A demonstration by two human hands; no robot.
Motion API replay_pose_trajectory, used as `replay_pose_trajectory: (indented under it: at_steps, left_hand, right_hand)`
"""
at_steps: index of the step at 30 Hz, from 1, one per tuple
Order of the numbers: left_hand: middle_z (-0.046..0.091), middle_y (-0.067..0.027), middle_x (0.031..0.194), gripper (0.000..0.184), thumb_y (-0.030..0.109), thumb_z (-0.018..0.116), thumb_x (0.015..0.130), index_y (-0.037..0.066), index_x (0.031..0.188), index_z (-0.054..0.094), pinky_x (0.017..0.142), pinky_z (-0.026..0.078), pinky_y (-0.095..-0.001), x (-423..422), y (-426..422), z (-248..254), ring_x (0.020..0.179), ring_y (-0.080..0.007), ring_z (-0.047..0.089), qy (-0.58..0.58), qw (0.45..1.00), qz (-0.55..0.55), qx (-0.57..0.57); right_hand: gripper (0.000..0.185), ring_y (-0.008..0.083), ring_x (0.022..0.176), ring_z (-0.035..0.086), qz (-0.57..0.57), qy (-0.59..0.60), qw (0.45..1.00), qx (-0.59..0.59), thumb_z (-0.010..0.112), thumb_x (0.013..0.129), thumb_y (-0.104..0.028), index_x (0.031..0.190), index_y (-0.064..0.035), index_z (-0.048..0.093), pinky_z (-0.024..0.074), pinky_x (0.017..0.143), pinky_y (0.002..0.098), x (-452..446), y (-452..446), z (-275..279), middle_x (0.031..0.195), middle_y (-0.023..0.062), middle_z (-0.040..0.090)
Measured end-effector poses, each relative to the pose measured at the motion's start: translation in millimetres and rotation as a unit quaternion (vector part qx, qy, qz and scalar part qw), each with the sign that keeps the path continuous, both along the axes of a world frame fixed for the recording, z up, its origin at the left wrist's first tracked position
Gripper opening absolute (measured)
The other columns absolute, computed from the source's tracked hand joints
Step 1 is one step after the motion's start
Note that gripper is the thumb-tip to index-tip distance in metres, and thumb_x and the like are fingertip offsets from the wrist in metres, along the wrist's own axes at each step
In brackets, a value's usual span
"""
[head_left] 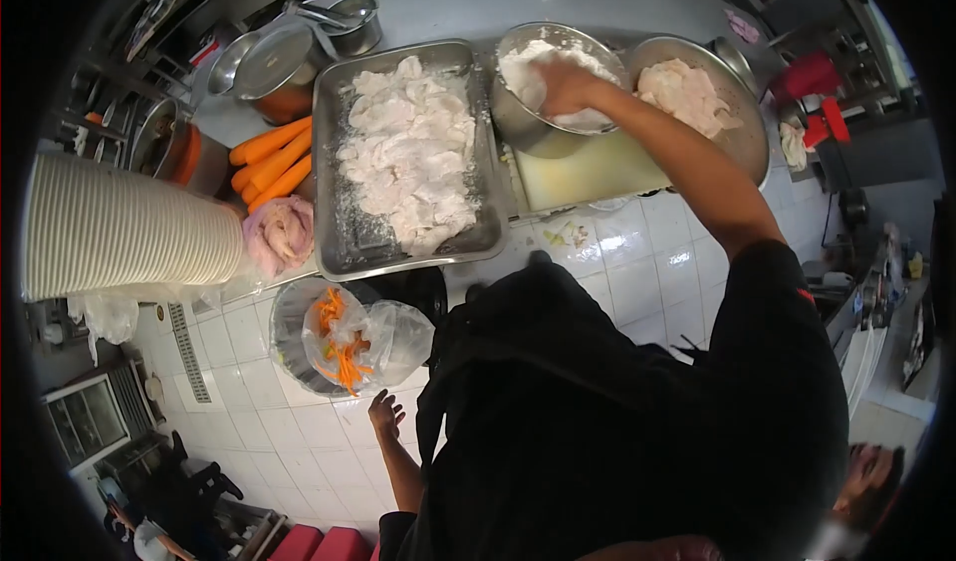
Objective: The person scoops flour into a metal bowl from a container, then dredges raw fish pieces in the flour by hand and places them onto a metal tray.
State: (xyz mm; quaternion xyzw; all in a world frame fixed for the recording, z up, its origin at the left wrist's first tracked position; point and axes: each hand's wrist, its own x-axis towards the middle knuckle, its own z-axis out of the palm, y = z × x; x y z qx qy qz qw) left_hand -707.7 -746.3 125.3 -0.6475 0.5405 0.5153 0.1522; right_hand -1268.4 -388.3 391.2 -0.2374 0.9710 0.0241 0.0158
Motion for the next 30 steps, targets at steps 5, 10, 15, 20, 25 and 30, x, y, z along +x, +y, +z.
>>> replay_pose_trajectory:
  at_steps: [5,10,15,20,25,30]
  left_hand:
    - [0.055,-0.0123,0.107,0.045,0.009,0.050,0.076,0.009,0.121,0.045,0.057,0.047,-0.0332,34.3,-10.0,-20.6,0.074,-0.0231,0.056,0.090,0.995,-0.009,0.035]
    - [0.055,-0.0119,0.105,0.045,0.009,0.050,0.076,0.008,0.121,0.045,0.055,0.047,-0.0329,8.9,10.8,26.3,0.073,-0.0231,0.057,0.011,0.999,-0.011,0.051]
    - [0.055,-0.0122,0.105,0.044,0.009,0.050,0.076,0.008,0.120,0.045,0.056,0.047,-0.0335,-2.9,13.8,33.5,0.073,-0.0235,0.057,0.019,0.998,-0.018,0.054]
    - [0.055,-0.0128,0.106,0.044,0.009,0.050,0.076,0.008,0.120,0.045,0.058,0.047,-0.0350,3.0,12.0,23.4,0.074,-0.0246,0.056,0.035,0.998,-0.012,0.048]
    - [0.054,-0.0134,0.107,0.044,0.009,0.049,0.077,0.009,0.120,0.045,0.060,0.047,-0.0368,-1.3,7.4,19.0,0.075,-0.0257,0.056,0.005,1.000,0.007,0.019]
    - [0.055,-0.0137,0.106,0.044,0.009,0.049,0.077,0.009,0.120,0.045,0.062,0.047,-0.0371,6.0,-1.4,15.2,0.076,-0.0261,0.057,0.103,0.971,-0.216,-0.020]
  right_hand:
    - [0.056,0.0372,0.107,0.045,-0.020,-0.104,0.994,0.031,0.063,0.068,-0.022,0.119,-0.0138,0.041,0.0380,0.083,0.0510,-27.5,5.0,11.8,0.119,0.0154,0.045]
    - [0.063,0.0393,0.112,0.039,-0.064,-0.069,0.994,0.057,0.064,0.066,-0.029,0.121,-0.0120,0.037,0.0359,0.085,0.0503,9.8,-15.7,59.9,0.122,0.0202,0.039]
    - [0.061,0.0351,0.107,0.046,-0.034,-0.137,0.990,0.018,0.064,0.064,-0.019,0.120,-0.0115,0.042,0.0401,0.086,0.0407,4.2,-1.5,12.6,0.112,0.0213,0.050]
    - [0.042,0.0305,0.098,0.054,-0.001,-0.013,0.999,0.053,0.060,0.068,-0.019,0.109,-0.0117,0.053,0.0442,0.080,0.0390,-9.7,8.6,35.3,0.104,0.0170,0.055]
    - [0.035,0.0305,0.102,0.051,-0.035,-0.063,0.995,0.073,0.056,0.071,-0.018,0.104,-0.0067,0.055,0.0437,0.081,0.0398,6.6,-15.6,26.5,0.109,0.0177,0.052]
    - [0.035,0.0330,0.094,0.055,-0.058,-0.096,0.994,0.004,0.058,0.066,-0.012,0.100,-0.0034,0.057,0.0438,0.080,0.0395,-3.9,-7.0,32.9,0.098,0.0197,0.058]
